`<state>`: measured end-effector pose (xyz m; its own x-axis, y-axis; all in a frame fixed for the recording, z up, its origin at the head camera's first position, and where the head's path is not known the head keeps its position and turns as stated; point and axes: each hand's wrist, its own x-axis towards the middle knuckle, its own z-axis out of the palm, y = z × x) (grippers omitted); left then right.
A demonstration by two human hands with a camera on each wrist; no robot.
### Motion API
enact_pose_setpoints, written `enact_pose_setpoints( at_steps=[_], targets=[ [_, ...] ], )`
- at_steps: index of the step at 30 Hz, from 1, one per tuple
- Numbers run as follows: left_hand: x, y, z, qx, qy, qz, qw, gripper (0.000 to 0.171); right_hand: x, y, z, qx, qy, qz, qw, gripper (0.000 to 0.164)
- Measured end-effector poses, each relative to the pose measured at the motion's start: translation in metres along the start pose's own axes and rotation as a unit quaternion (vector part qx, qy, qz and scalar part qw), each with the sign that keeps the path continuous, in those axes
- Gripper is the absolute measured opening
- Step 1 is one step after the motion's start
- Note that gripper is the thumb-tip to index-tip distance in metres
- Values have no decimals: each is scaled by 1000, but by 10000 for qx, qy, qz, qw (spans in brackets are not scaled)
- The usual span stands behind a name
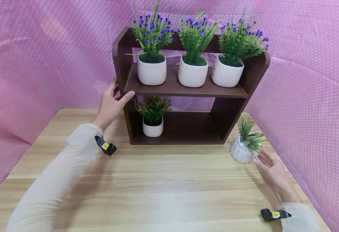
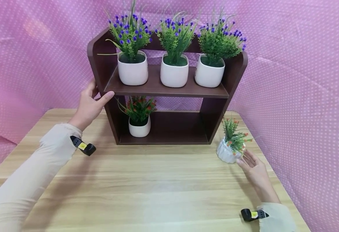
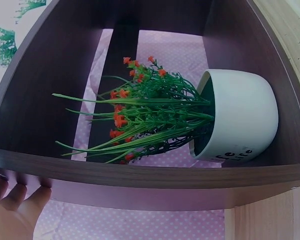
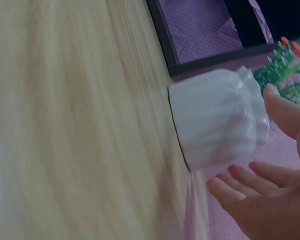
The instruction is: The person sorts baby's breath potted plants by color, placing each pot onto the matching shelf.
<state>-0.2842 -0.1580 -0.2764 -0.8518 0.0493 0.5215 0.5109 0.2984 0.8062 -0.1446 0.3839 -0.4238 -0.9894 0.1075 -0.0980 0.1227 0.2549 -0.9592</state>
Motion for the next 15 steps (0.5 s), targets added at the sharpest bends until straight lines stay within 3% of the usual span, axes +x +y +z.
enact_pose_setpoints(
  at_steps=[3, 7, 10, 15],
  targets=[
    [3, -6, 0, -8, -7, 45, 10000, 69, 5, -2, 7, 306, -58, 25, 9995, 87],
    [3, -6, -1, -52, 4, 107, 9999, 69, 11, -4, 15, 115, 174, 68, 9998, 92],
    [0, 2, 0, -97, 32, 162, 9998, 69, 16, -5, 21, -133, 350, 77, 9993, 93],
    [-7, 22, 1, -76, 10, 203, 9998, 66, 22, -7, 27, 30, 400, 170, 9990, 94]
  ],
)
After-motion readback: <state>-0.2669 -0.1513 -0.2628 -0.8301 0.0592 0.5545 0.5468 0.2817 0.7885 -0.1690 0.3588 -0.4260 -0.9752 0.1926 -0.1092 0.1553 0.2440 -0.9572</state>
